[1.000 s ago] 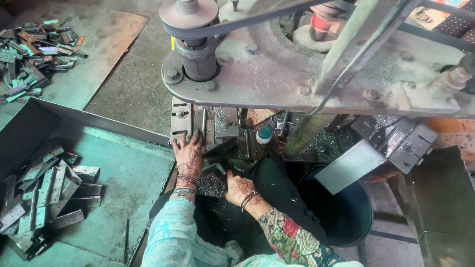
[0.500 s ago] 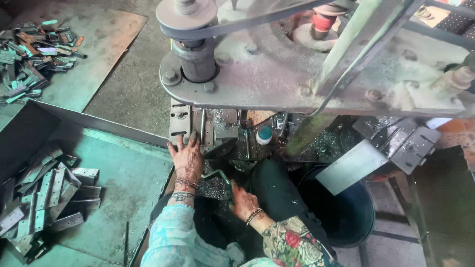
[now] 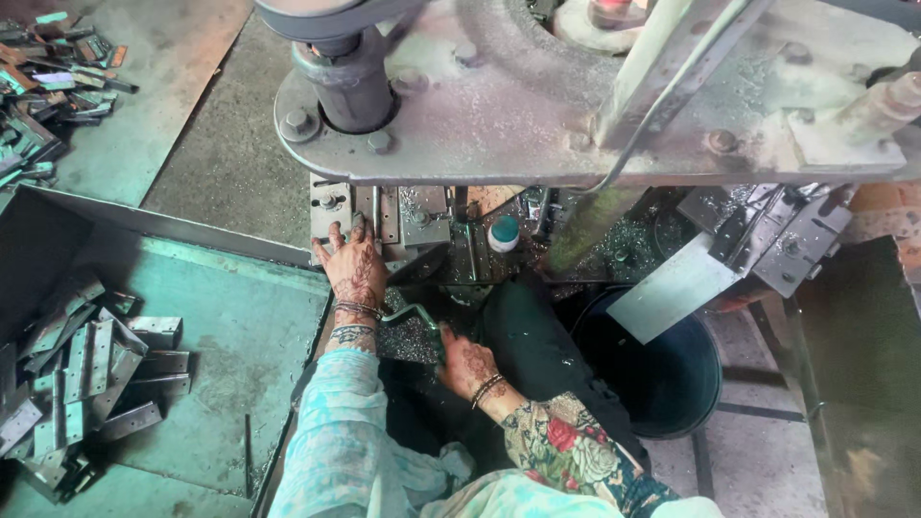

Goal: The person sits on the floor and repeatedly places small metal plates into a punching machine, activates the press, and removes the finished pieces. They occasionally wipe the plates with a cloth and continue the cycle throughout the clip.

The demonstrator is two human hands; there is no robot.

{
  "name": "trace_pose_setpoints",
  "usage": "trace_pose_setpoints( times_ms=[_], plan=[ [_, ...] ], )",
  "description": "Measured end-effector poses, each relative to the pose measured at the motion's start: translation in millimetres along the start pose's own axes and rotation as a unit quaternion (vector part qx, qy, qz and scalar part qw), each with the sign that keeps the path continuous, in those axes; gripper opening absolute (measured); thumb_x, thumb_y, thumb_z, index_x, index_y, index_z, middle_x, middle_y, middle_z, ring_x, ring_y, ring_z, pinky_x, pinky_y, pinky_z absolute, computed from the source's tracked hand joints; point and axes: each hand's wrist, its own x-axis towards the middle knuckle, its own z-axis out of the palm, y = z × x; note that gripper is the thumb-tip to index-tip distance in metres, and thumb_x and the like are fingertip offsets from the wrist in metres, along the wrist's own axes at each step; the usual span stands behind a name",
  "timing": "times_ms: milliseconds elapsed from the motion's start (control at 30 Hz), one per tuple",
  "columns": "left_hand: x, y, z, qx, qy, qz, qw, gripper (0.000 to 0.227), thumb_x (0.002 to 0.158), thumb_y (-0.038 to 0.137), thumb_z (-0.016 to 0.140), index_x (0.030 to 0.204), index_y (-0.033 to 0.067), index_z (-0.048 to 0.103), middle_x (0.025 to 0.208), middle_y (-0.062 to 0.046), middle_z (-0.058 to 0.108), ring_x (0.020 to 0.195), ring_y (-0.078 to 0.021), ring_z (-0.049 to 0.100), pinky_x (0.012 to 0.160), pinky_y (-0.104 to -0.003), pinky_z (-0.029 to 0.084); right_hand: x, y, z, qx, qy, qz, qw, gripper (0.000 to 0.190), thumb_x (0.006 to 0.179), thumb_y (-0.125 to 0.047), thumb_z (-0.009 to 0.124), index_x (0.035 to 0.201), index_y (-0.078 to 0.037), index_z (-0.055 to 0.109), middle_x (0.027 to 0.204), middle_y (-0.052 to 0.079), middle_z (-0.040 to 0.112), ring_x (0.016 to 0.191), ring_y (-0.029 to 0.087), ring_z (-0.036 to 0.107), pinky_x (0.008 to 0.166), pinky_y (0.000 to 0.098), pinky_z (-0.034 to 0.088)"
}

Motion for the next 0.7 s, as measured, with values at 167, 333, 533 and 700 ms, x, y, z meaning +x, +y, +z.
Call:
trace_pose_setpoints(
  times_ms=[167,333,533,700],
  plan=[
    [-7.9,12.5,-1.1,-0.01,0.017,0.012,1.0,0.03,0.097,0.024,0.057,0.117,0.0097,0.075,0.127,-0.005,0.069,0.139,-0.0379,0.045,0.118,-0.067,0.02,14.4,-12.6,-22.7,-0.041,-0.001,-0.032,0.999,0.082,0.084,-0.023,0.073,0.153,-0.002,0.034,0.106,0.025,0.07,0.097,0.042,0.071,0.086,0.0498,0.058],
    [-4.3,19.1,-13.4,0.015,-0.012,0.007,1.0,0.024,0.088,0.019,0.06,0.1,0.0117,0.08,0.117,-0.006,0.071,0.134,-0.0365,0.048,0.115,-0.063,0.026,25.4,-20.5,-29.9,-0.044,-0.006,-0.036,0.998,0.082,0.084,-0.023,0.073,0.153,-0.003,0.035,0.107,0.025,0.07,0.097,0.042,0.071,0.086,0.0496,0.058],
    [3.0,10.3,-14.9,0.004,0.021,0.032,0.999,0.024,0.09,0.021,0.061,0.103,0.0105,0.079,0.118,-0.007,0.072,0.13,-0.0357,0.051,0.114,-0.06,0.029,3.7,9.2,14.5,0.002,0.002,0.0,1.0,0.081,0.084,-0.024,0.073,0.152,-0.003,0.035,0.107,0.025,0.07,0.098,0.042,0.071,0.087,0.0494,0.058],
    [-10.8,1.7,-4.0,-0.011,0.051,0.033,0.998,0.024,0.1,0.024,0.059,0.108,0.0111,0.076,0.12,-0.006,0.071,0.133,-0.036,0.052,0.115,-0.059,0.031,-12.4,17.3,35.9,0.012,-0.009,0.001,1.0,0.081,0.084,-0.025,0.073,0.152,-0.003,0.035,0.108,0.025,0.07,0.099,0.042,0.071,0.087,0.0492,0.057]
  ],
)
